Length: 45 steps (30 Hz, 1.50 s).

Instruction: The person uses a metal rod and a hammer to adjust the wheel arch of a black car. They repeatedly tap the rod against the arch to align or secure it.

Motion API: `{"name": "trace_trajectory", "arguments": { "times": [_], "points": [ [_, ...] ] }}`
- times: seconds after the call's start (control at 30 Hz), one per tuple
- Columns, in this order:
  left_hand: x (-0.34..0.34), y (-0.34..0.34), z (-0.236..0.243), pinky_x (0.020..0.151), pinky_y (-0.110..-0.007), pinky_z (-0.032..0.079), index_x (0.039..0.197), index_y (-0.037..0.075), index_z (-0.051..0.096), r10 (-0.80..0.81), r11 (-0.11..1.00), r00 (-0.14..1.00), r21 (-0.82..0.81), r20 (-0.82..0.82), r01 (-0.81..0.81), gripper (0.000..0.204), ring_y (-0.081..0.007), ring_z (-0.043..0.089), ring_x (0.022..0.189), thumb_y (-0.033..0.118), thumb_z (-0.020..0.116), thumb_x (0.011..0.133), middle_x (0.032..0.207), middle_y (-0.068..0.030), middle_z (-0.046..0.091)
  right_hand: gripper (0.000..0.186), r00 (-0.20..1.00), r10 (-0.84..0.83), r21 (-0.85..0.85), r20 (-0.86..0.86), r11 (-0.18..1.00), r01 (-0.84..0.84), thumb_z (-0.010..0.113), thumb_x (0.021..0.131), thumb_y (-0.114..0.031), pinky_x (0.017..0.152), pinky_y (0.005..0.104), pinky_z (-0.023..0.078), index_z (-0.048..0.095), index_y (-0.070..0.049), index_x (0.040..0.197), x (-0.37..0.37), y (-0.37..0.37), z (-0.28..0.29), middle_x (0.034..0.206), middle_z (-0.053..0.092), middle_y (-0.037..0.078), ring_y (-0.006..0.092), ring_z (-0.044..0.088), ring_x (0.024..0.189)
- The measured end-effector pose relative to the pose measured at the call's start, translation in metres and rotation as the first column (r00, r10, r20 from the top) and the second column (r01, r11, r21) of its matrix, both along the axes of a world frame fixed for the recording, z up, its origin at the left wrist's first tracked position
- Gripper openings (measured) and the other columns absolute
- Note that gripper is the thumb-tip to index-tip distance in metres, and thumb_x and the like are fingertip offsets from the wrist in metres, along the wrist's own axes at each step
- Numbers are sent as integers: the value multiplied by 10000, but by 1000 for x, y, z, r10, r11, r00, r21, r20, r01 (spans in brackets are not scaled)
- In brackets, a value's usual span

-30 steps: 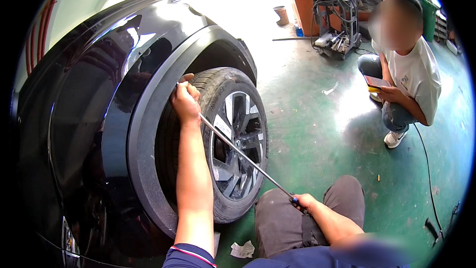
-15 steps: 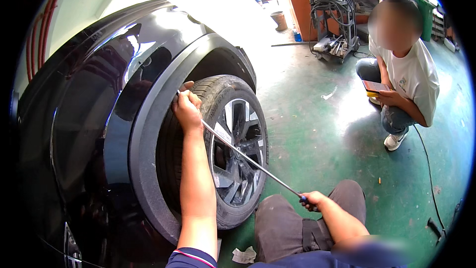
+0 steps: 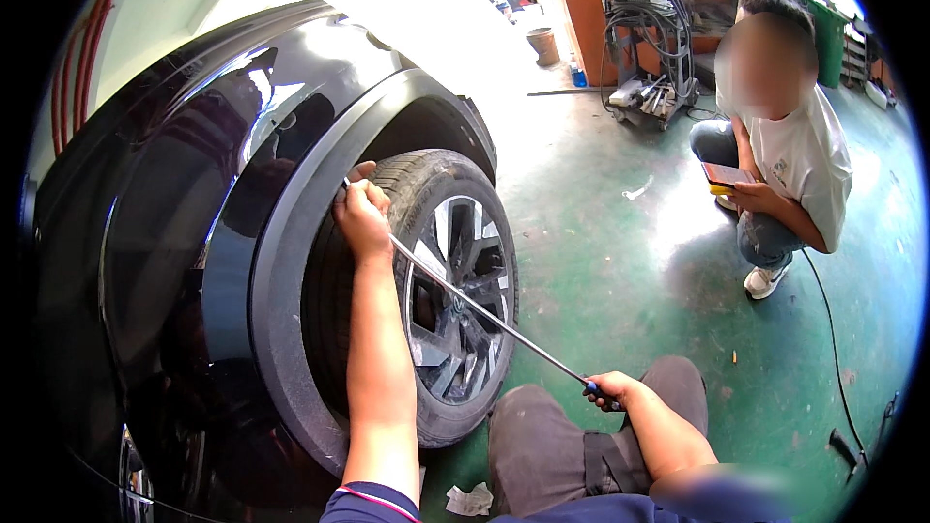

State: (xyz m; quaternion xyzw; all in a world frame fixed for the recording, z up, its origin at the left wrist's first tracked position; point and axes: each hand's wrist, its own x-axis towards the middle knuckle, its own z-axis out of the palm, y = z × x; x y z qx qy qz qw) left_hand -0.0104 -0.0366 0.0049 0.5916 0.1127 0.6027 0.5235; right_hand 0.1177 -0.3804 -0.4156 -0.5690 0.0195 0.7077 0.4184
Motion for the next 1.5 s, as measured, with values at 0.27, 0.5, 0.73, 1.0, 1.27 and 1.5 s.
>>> {"name": "trace_trajectory", "arguments": {
  "times": [0.27, 0.5, 0.73, 1.0, 1.27, 1.5],
  "points": [
    [-3, 3, 0, 454, -259, 281, 937, -42, 622, -24, 1000, 999, -9, 34, 24, 222, -80, 304, 446, 109, 463, 908, 525, 23, 360, 325, 983, -53, -3, 173, 998, 55, 599, 989, -426, 383, 294, 307, 623, -140, 838, -59, 9, -3, 640, 594, 3, 103, 464, 436],
    [-1, 6, -3, 446, -257, 281, 934, -44, 616, -5, 1000, 1000, 21, 10, 5, 245, -81, 319, 439, 127, 445, 896, 540, 5, 395, 320, 990, 93, -30, 108, 995, -91, 566, 1010, -413, 400, 268, 376, 637, -104, 963, -6, 0, 7, 684, 593, -2, 92, 484, 470],
    [-1, -4, -1, 448, -258, 280, 965, -47, 603, -39, 999, 999, -25, 10, 39, 242, -83, 310, 436, 112, 432, 902, 532, 10, 381, 291, 998, -67, 5, -17, 998, 68, 585, 1004, -367, 423, 267, 392, 645, -82, 1012, -24, -9, -15, 696, 587, 20, 103, 475, 478],
    [-5, 1, -2, 441, -270, 260, 976, -44, 596, -84, 996, 995, -36, 46, 86, 218, -87, 296, 435, 97, 441, 919, 528, 20, 359, 329, 997, -76, 1, -18, 997, 77, 607, 999, -408, 385, 257, 349, 630, -90, 919, -46, 1, -11, 687, 604, 15, 94, 474, 450],
    [-6, -4, 0, 439, -268, 278, 948, -35, 589, -32, 999, 999, -28, 12, 32, 205, -92, 309, 430, 108, 448, 905, 533, 14, 364, 310, 999, 33, 9, -29, 999, -33, 546, 1028, -385, 419, 260, 386, 642, -96, 971, -19, -8, -12, 705, 605, 13, 96, 481, 475],
    [-8, 2, -4, 443, -267, 275, 904, -24, 606, -83, 995, 995, -51, 47, 85, 202, -93, 302, 432, 110, 455, 903, 530, 18, 353, 297, 990, -100, 12, 102, 995, 99, 569, 1008, -373, 399, 266, 355, 653, -89, 993, -67, 7, -31, 698, 601, 23, 108, 476, 466]
  ]
}}
